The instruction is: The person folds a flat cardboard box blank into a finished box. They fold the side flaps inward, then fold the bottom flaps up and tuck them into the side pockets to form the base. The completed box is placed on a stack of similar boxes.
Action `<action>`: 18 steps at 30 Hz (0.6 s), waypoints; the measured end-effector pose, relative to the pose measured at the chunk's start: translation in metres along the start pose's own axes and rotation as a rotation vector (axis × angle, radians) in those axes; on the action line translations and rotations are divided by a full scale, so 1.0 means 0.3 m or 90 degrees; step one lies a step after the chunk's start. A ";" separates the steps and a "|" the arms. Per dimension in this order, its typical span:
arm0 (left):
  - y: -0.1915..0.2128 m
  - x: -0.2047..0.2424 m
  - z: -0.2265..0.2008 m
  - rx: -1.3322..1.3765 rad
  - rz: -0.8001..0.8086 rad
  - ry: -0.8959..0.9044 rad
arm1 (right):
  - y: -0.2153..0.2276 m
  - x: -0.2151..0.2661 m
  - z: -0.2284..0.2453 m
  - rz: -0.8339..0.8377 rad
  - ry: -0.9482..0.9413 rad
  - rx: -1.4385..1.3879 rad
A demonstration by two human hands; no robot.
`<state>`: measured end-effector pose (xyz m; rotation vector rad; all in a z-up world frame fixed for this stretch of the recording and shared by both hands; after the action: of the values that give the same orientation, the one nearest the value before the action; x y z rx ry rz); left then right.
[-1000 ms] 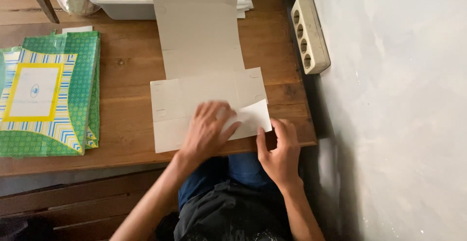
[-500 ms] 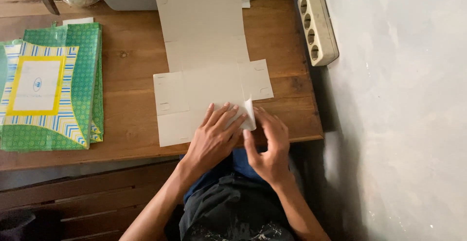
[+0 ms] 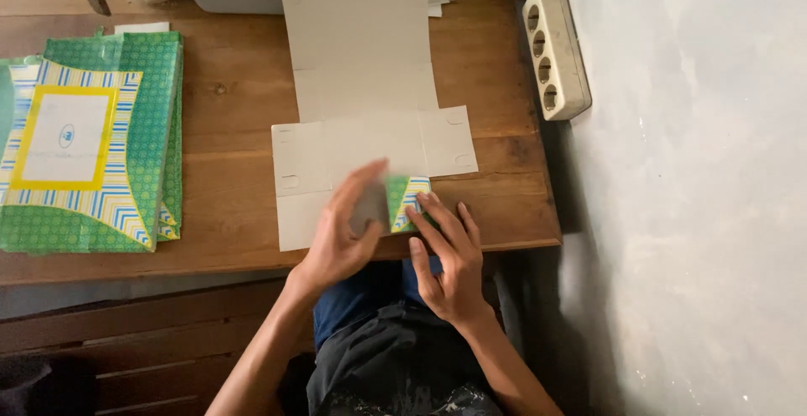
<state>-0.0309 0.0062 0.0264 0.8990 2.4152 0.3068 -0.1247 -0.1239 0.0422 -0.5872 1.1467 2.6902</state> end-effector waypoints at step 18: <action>-0.132 0.002 -0.024 -0.391 0.067 0.029 | 0.039 0.079 -0.033 0.012 -0.030 0.055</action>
<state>-0.0566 -0.0234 0.0170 0.7313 2.1102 1.0469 -0.1470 -0.1393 0.0340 -0.4996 1.2538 2.6394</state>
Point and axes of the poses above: each hand's wrist, its own x-axis away from the middle knuckle, its own y-axis out of the back of the hand, z = x × y, the point moved 6 cm from there along -x, towards the middle knuckle, and after that the axes turned 10 degrees about z, right-handed, at the moved point
